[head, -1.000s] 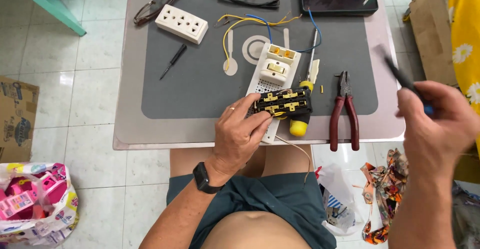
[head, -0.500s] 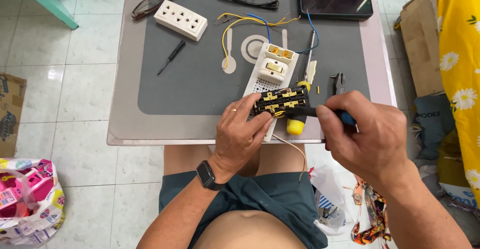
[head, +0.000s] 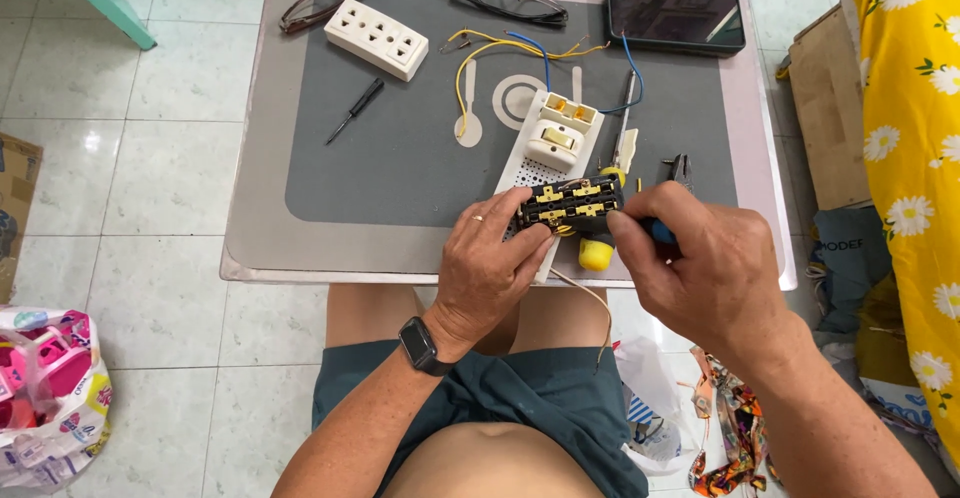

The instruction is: The person repairs an electrical outlet by stripping wires, inserting them into terminals, and securing them with a screwdriver. They use pliers and a screwdriver to manipulate the internal components and wires of the outlet.

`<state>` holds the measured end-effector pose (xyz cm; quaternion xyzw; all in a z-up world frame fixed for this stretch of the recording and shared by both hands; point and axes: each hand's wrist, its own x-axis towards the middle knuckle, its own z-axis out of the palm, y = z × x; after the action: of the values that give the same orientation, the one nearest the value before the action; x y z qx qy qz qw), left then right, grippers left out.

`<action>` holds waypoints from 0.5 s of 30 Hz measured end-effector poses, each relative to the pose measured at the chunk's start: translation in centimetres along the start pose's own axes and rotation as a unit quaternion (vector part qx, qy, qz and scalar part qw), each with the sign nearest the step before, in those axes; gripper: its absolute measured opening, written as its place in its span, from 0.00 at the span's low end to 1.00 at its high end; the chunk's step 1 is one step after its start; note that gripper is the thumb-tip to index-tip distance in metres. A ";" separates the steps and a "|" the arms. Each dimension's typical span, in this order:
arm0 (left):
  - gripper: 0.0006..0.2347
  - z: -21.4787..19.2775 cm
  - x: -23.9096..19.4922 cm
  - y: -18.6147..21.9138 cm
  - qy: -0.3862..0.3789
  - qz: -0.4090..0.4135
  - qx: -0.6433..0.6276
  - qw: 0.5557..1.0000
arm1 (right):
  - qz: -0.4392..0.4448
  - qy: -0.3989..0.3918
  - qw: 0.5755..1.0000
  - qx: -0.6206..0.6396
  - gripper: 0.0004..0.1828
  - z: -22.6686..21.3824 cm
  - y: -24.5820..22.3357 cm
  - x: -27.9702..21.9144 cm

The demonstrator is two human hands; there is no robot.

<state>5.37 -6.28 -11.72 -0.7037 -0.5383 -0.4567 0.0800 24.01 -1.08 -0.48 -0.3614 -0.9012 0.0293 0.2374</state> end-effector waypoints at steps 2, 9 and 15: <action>0.04 0.0 0.0 0.0 -0.001 0.001 0.001 1.000 | -0.037 -0.011 0.999 -0.004 0.07 -0.7 -0.8 1.1; 0.05 0.1 0.0 0.1 -0.012 0.002 0.042 0.999 | -0.105 -0.184 0.973 -0.087 0.06 -1.1 -4.1 6.3; 0.01 0.0 0.1 0.1 -0.009 -0.009 -0.001 1.000 | -0.165 -0.227 0.953 -0.116 0.04 -0.3 -3.2 8.7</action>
<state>5.41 -6.23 -11.61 -0.7029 -0.5447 -0.4519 0.0706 16.67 2.31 4.02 -0.2162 -0.9756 -0.0337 -0.0157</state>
